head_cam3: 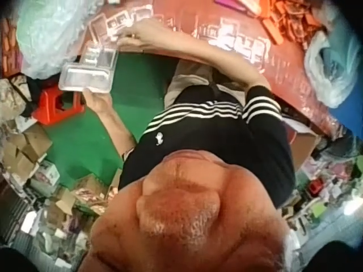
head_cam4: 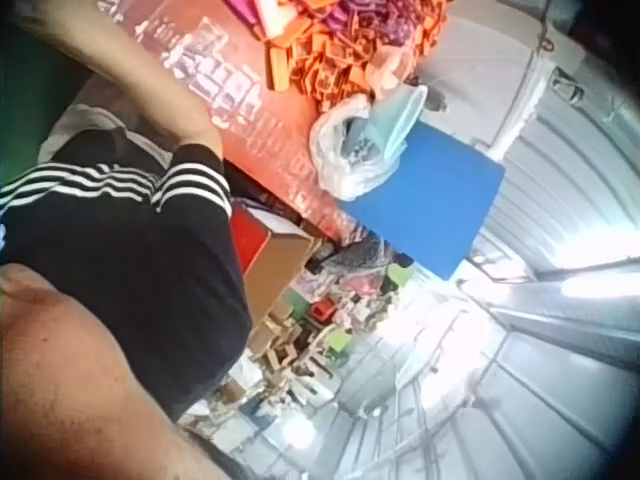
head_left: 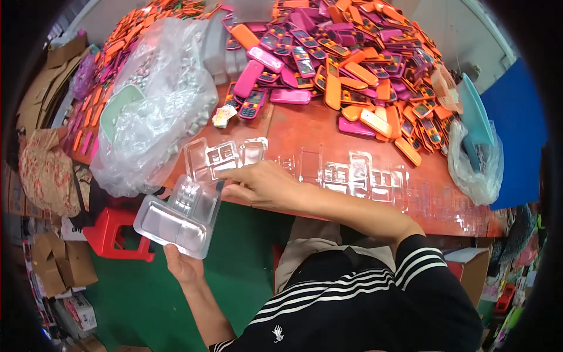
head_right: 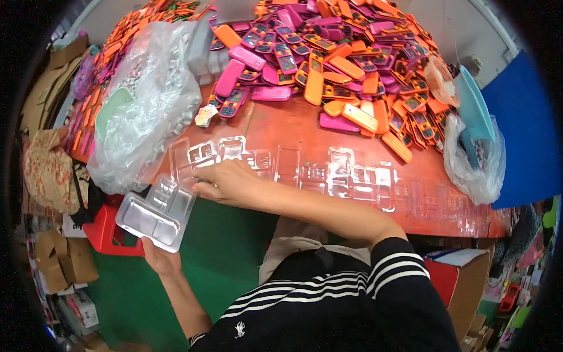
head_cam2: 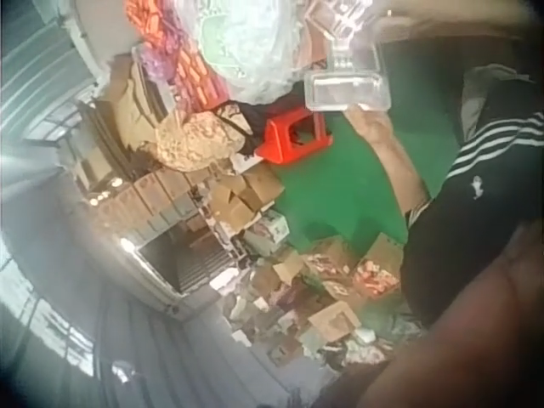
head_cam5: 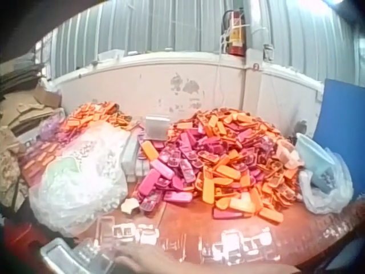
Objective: Packing toy mobile phones into plastic trays and cardboard boxes in a factory setting.
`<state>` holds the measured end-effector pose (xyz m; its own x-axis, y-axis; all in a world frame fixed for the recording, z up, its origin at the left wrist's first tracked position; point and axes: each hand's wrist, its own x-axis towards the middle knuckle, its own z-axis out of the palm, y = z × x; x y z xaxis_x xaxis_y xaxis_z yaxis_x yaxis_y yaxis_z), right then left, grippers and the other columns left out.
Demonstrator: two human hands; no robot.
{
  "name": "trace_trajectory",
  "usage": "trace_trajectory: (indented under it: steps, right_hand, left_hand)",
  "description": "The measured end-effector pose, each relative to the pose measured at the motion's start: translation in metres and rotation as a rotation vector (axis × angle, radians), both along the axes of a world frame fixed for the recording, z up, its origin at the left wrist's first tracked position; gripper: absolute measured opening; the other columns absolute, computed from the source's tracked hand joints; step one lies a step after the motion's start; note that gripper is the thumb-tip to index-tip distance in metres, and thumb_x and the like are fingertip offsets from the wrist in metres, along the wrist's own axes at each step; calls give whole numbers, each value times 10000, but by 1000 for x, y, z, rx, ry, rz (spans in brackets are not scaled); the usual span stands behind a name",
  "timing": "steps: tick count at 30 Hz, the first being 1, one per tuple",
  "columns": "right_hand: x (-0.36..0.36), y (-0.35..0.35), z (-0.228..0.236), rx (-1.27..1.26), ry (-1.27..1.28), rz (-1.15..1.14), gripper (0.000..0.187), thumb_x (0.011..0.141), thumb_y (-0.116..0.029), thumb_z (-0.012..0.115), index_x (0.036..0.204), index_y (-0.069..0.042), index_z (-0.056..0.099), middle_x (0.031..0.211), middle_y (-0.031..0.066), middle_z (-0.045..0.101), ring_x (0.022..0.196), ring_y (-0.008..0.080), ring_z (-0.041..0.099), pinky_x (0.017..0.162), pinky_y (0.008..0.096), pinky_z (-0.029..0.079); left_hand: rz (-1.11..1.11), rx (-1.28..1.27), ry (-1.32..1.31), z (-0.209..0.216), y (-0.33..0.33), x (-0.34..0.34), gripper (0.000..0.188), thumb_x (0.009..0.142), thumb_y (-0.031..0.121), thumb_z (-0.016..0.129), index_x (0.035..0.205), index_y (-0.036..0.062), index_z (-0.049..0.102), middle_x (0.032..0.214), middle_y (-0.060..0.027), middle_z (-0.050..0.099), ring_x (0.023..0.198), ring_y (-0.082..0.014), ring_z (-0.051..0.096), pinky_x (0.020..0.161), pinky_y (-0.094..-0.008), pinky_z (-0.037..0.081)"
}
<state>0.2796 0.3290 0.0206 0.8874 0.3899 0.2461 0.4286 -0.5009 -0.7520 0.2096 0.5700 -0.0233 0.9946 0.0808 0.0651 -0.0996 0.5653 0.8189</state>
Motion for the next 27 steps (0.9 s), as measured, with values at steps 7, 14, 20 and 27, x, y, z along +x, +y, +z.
trace_trajectory:
  steps: [7, 14, 20, 27]
  right_hand:
    - [3, -126, -16, -436, -447, -392, 513, 775, -305, 633, 1214, -87, 481, 1187, 177, 501, 1088, 337, 484, 893, 423, 397]
    - [-18, -268, -34, -951, -249, -519, 791, 720, -528, 624, 1364, -201, 300, 1410, 183, 227, 1262, 360, 295, 954, 568, 263]
    - [-3, -319, -63, -1156, -220, -453, 659, 784, -570, 488, 1362, -303, 320, 1416, 168, 246, 1302, 349, 250, 965, 637, 198]
    - [85, -380, -87, -859, -588, -437, 473, 766, -445, 583, 1198, -257, 544, 1304, 106, 443, 1170, 282, 448, 901, 471, 381]
  left_hand:
    - [-218, -86, 46, 31, -61, 72, 467, 860, 291, 424, 1197, -31, 439, 1159, -132, 526, 1065, -266, 523, 869, -435, 445]
    - [-621, 336, -92, 43, -202, 172, 441, 821, 208, 443, 1203, -5, 495, 1168, -78, 533, 1071, -170, 486, 957, -310, 347]
    - [-867, 522, -53, -16, -341, 202, 478, 789, 234, 480, 1222, 34, 449, 1210, -113, 478, 1157, -207, 429, 1009, -333, 274]
    - [-320, 1088, -119, -47, -451, 258, 503, 796, 445, 436, 1199, 156, 520, 1439, -209, -5, 1297, -477, 33, 1056, -530, 46]
